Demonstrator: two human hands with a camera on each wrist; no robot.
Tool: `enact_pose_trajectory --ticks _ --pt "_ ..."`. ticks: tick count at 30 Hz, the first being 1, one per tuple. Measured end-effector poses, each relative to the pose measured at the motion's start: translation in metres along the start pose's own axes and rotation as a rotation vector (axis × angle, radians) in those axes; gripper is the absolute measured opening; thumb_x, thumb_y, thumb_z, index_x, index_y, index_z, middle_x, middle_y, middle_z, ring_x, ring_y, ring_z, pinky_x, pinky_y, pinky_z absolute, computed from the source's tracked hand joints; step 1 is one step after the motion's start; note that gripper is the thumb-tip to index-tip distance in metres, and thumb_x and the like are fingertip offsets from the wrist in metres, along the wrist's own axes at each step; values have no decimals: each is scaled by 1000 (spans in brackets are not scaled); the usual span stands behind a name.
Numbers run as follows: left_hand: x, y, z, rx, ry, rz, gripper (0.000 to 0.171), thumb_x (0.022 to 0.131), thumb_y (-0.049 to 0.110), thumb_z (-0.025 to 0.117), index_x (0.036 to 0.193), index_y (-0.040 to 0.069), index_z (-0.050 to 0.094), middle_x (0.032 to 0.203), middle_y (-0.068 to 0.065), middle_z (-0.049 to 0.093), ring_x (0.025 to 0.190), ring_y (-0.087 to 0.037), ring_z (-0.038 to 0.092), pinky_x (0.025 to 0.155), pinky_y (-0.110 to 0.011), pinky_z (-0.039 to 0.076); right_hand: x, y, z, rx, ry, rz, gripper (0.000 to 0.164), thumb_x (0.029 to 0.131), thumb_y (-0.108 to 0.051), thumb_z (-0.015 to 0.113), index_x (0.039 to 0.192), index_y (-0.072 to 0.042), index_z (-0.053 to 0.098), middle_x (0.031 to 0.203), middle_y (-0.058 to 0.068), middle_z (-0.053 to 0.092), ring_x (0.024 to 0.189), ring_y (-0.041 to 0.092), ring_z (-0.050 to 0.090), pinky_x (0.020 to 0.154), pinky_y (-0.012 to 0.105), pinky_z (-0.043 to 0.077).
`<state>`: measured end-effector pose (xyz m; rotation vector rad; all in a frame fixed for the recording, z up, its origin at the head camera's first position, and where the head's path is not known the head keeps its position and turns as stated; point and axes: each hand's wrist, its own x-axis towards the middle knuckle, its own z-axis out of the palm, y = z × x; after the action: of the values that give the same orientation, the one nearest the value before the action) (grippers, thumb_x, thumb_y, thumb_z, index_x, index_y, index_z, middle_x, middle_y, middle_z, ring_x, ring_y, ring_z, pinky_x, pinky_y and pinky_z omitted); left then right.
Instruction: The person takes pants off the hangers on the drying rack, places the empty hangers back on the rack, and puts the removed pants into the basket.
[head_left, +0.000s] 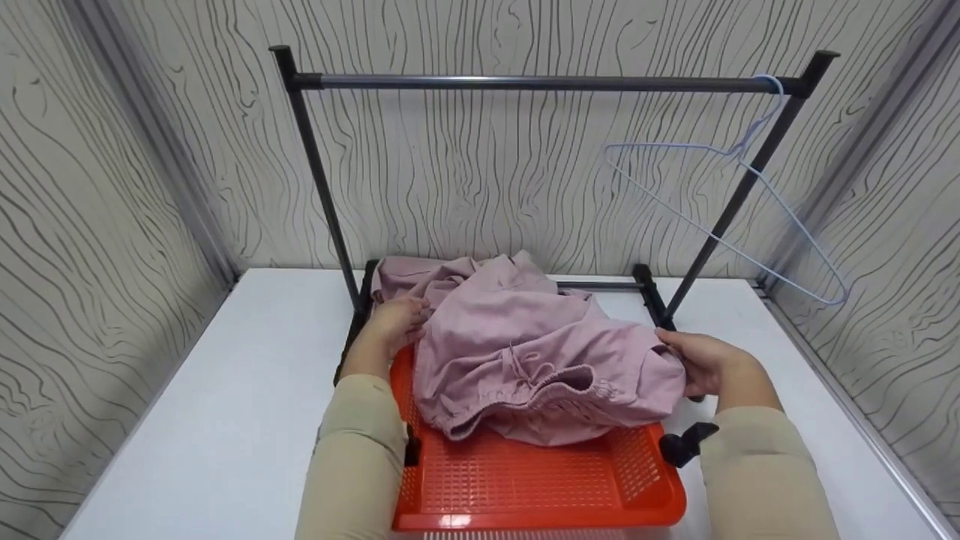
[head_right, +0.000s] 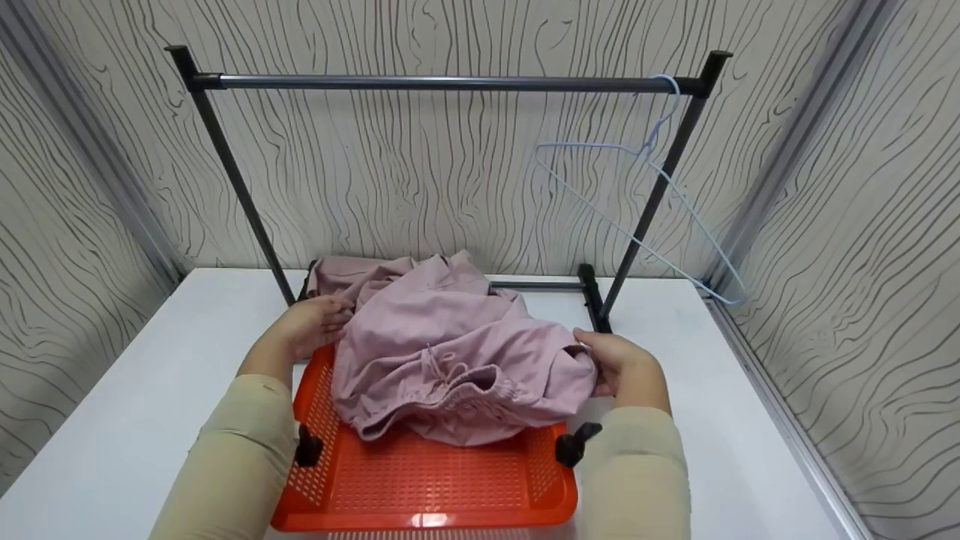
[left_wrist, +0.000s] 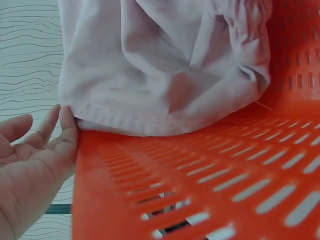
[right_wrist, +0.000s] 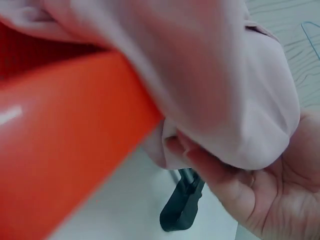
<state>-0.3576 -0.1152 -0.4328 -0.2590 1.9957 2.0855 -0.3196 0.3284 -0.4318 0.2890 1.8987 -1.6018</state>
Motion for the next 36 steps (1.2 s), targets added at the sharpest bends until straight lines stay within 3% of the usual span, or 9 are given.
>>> enact_pose_trajectory --ticks 4,6,12,17,21,28,31,34,36 --pt "3 0 4 65 -33 43 38 87 -5 36 122 0 50 94 -11 51 69 -15 45 63 -24 42 0 -9 3 -13 34 -20 45 93 -48 41 110 -9 52 102 4 63 93 17 60 85 40 47" --pt "3 0 6 147 -50 88 46 85 -7 37 127 6 49 98 -9 50 68 -16 43 61 -24 40 0 -12 4 -12 55 -25 41 91 -47 46 104 -9 56 96 4 65 90 17 62 83 39 49" --pt "0 1 8 494 -13 170 26 89 11 51 113 1 58 102 -8 55 78 -17 49 66 -24 41 4 -17 10 -77 83 -57 34 87 -35 59 99 -3 58 86 3 65 81 16 64 78 36 51" --pt "-3 1 12 699 -39 195 42 84 21 61 120 2 52 109 -13 59 97 -23 55 85 -35 44 7 -19 16 -202 149 -120 31 85 -25 64 98 0 51 84 4 58 75 15 60 70 34 52" --pt "-5 2 15 763 -61 207 59 83 24 64 133 2 42 127 -17 51 117 -28 47 99 -40 36 9 -20 20 -292 193 -157 37 83 -16 64 109 6 49 92 7 54 75 16 58 68 34 51" --pt "-7 3 19 793 -40 250 53 81 16 65 130 4 48 122 -15 55 111 -28 51 96 -42 39 10 -26 26 -369 249 -198 32 82 -6 61 108 8 49 97 11 50 76 17 55 66 33 51" --pt "-8 4 21 781 -26 259 34 78 10 63 112 4 61 108 -11 61 98 -24 55 87 -39 44 8 -30 26 -364 274 -210 27 82 -4 60 104 6 51 95 10 49 76 16 54 66 31 50" --pt "-8 5 23 800 -15 258 3 78 5 59 76 7 61 81 -5 58 76 -18 53 67 -31 45 6 -35 26 -364 287 -232 24 81 -3 60 101 6 52 93 8 49 75 15 53 65 29 49" --pt "-7 6 24 820 1 262 19 79 5 57 62 9 51 70 -3 52 65 -16 47 57 -27 40 5 -38 27 -366 301 -251 23 81 -3 60 101 6 52 92 7 49 75 14 52 63 28 48"
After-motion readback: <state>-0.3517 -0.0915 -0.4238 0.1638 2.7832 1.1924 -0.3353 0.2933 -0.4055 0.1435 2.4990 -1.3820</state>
